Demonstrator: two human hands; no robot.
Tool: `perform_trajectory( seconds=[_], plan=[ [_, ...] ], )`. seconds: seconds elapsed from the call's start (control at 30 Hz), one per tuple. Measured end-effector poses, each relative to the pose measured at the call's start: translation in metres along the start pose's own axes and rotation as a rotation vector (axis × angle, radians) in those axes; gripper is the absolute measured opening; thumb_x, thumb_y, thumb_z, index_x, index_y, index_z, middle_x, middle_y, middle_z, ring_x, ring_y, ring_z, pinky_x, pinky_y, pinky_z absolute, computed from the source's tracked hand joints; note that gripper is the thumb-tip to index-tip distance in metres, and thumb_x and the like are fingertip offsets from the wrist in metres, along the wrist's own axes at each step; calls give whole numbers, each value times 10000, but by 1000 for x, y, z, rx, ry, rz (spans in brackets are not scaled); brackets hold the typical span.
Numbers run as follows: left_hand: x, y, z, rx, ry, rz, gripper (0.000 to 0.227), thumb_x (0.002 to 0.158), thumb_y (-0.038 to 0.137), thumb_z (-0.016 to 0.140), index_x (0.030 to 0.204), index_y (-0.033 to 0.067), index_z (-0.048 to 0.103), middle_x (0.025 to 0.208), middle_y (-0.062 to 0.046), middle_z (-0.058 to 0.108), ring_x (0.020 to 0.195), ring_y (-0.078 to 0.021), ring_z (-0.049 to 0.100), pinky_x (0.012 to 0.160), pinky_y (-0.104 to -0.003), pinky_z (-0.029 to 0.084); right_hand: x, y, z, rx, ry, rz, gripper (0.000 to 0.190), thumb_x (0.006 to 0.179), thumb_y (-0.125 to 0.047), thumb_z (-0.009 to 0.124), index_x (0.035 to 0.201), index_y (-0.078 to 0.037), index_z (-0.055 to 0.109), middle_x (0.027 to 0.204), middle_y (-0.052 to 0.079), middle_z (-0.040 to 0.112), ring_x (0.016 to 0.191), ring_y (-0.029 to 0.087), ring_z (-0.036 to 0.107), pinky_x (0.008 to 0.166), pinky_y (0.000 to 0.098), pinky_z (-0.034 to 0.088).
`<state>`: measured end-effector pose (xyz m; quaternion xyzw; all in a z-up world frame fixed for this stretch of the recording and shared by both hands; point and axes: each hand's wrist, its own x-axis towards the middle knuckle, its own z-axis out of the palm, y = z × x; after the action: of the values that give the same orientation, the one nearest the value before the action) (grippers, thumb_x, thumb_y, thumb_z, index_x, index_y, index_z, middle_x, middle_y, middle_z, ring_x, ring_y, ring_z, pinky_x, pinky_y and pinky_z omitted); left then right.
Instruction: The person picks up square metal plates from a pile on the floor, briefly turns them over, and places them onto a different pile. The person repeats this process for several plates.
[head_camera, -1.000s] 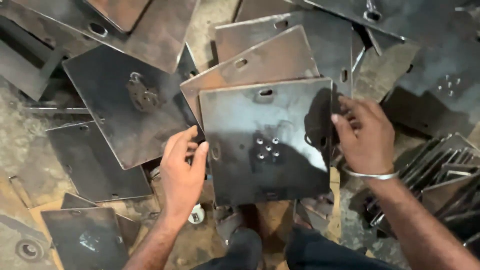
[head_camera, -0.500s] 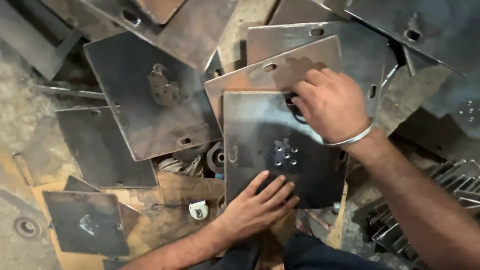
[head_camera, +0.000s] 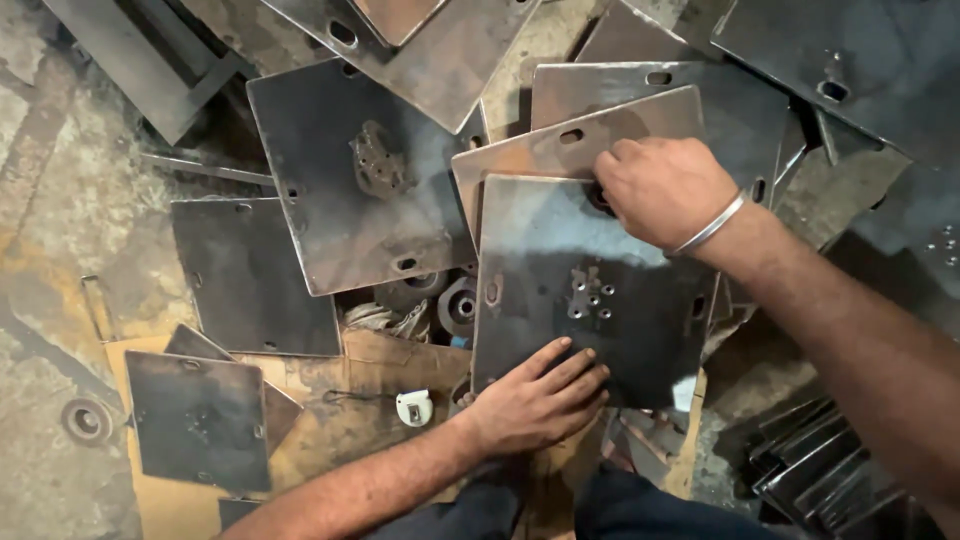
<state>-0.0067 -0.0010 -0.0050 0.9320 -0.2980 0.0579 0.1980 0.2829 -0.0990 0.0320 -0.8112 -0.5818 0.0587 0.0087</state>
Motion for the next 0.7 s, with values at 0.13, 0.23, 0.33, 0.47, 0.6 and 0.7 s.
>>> perform_trajectory(
  seconds=[0.13, 0.23, 0.33, 0.47, 0.6, 0.7],
  plan=[
    [0, -2, -3, -13, -12, -6, 378, 940, 276, 583, 1271, 140, 704, 1433, -86, 608, 1410, -295, 525, 1254, -532, 352, -1, 0, -3, 89, 0, 21, 142, 846, -216, 697, 826, -81, 655, 799, 102, 673, 763, 326, 694, 633, 441, 553],
    [0, 0, -1, -9, 0, -2, 399, 933, 279, 582, 1283, 131, 704, 1436, -90, 608, 1402, -298, 523, 1252, -530, 350, -6, -1, 1, 78, 55, 30, 147, 849, -221, 712, 824, -89, 655, 817, 100, 674, 765, 320, 691, 640, 437, 552],
    [1, -1, -2, 10, -4, 1, 398, 939, 275, 581, 1292, 135, 703, 1432, -84, 607, 1401, -295, 521, 1254, -529, 348, -8, 0, 6, 63, 105, 3, 125, 885, -195, 700, 825, -96, 650, 818, 85, 670, 787, 306, 693, 671, 428, 558],
    [2, 0, -2, 15, -13, -3, 401, 928, 279, 586, 1280, 128, 702, 1441, -95, 608, 1397, -293, 525, 1247, -522, 353, -8, 0, 4, 82, 122, -27, 122, 861, -199, 701, 824, -92, 655, 810, 87, 665, 770, 310, 689, 648, 432, 554],
    [0, -3, 4, -30, 8, -14, 368, 947, 264, 594, 1272, 126, 701, 1445, -96, 601, 1403, -299, 520, 1247, -525, 356, -9, 1, 7, 18, 89, -26, 173, 895, -208, 702, 769, -100, 653, 782, 85, 655, 738, 292, 686, 623, 428, 546],
    [-1, 1, -2, -97, -22, -22, 422, 904, 275, 595, 1275, 108, 706, 1443, -115, 601, 1392, -309, 523, 1224, -515, 367, -12, 6, 15, -29, 102, -29, 194, 945, -228, 708, 793, -112, 673, 811, 84, 649, 756, 285, 679, 635, 414, 533]
  ],
)
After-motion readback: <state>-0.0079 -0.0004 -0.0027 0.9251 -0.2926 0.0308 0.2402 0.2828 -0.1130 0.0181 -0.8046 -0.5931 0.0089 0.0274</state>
